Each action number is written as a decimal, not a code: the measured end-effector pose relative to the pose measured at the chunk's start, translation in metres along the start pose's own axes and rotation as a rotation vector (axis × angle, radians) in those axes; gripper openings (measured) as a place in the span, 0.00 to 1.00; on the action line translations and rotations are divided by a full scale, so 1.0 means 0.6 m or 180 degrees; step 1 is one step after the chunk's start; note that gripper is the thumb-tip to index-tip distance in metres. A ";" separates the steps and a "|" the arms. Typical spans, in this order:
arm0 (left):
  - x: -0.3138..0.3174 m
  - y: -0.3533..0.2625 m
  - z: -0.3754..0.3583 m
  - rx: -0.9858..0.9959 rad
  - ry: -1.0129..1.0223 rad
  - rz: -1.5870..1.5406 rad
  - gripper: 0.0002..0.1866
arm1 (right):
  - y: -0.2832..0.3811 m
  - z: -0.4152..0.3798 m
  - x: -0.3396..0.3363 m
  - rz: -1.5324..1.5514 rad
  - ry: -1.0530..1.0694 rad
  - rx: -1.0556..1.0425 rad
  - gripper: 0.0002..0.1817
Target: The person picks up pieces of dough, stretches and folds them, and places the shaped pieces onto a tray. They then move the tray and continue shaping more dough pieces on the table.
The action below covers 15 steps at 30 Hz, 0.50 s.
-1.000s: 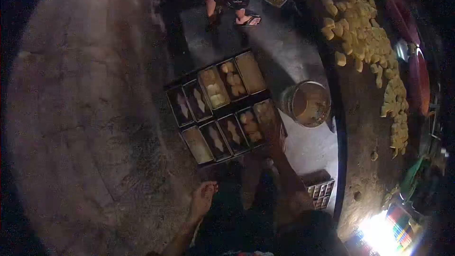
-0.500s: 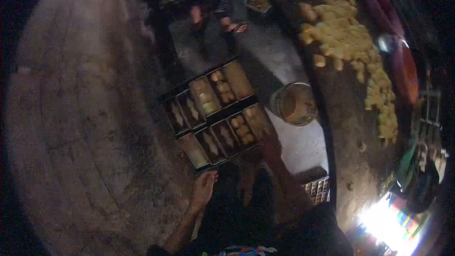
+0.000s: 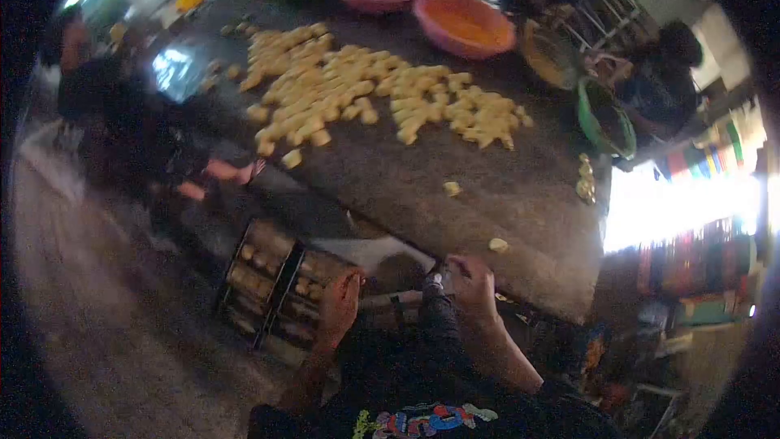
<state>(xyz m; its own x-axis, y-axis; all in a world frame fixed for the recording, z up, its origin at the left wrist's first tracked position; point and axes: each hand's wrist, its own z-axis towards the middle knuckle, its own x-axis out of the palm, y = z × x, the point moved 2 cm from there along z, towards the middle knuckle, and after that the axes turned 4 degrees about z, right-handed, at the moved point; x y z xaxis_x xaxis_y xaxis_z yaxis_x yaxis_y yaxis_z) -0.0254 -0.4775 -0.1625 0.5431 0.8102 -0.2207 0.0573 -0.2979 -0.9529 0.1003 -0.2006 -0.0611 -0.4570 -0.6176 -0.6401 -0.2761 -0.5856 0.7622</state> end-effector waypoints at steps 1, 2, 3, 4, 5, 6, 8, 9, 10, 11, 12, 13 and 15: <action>0.026 -0.036 0.021 0.0101 0.0102 0.0025 0.20 | -0.022 0.010 -0.039 -0.0076 -0.0223 0.0153 0.12; 0.053 -0.090 0.039 0.0199 0.0189 0.0055 0.20 | -0.044 0.019 -0.079 -0.0141 -0.0444 0.0310 0.10; 0.082 -0.138 0.055 0.0288 0.0261 0.0091 0.20 | -0.076 0.032 -0.113 0.0040 -0.0594 0.0445 0.10; 0.110 -0.180 0.071 0.0293 0.0276 0.0192 0.19 | -0.105 0.047 -0.148 0.0227 -0.0716 0.0595 0.10; 0.142 -0.214 0.088 0.0307 0.0279 0.0292 0.19 | -0.137 0.065 -0.176 0.0418 -0.0837 0.0730 0.10; 0.176 -0.238 0.110 0.0322 0.0273 0.0382 0.19 | -0.165 0.090 -0.198 0.0382 -0.0857 0.0780 0.11; 0.257 -0.247 0.163 0.0388 0.0333 0.0552 0.17 | -0.228 0.150 -0.227 0.0173 -0.0828 0.0693 0.12; 0.294 -0.246 0.181 0.0401 0.0360 0.0640 0.16 | -0.257 0.176 -0.236 0.0072 -0.0795 0.0660 0.13; 0.329 -0.259 0.194 0.0604 0.0393 0.0877 0.16 | -0.279 0.208 -0.239 0.0115 -0.0687 0.0697 0.14; 0.365 -0.273 0.206 0.0805 0.0432 0.1107 0.15 | -0.293 0.249 -0.239 0.0152 -0.0575 0.0733 0.15; 0.396 -0.285 0.217 0.1008 0.0463 0.1327 0.15 | -0.306 0.292 -0.239 0.0186 -0.0458 0.0753 0.16; 0.423 -0.298 0.224 0.1057 0.0679 0.1455 0.15 | -0.315 0.337 -0.239 0.0023 -0.0390 0.0474 0.19; 0.458 -0.330 0.218 0.1119 0.1082 0.1692 0.15 | -0.319 0.418 -0.233 -0.0189 -0.0257 0.0038 0.23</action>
<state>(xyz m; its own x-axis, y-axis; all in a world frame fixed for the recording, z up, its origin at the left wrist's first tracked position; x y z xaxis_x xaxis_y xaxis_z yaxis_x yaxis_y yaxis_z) 0.0026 -0.1300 -0.0619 0.6565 0.3818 -0.6506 -0.5290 -0.3818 -0.7579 0.0051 0.1293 -0.0934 -0.5059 -0.5375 -0.6747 -0.3146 -0.6133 0.7245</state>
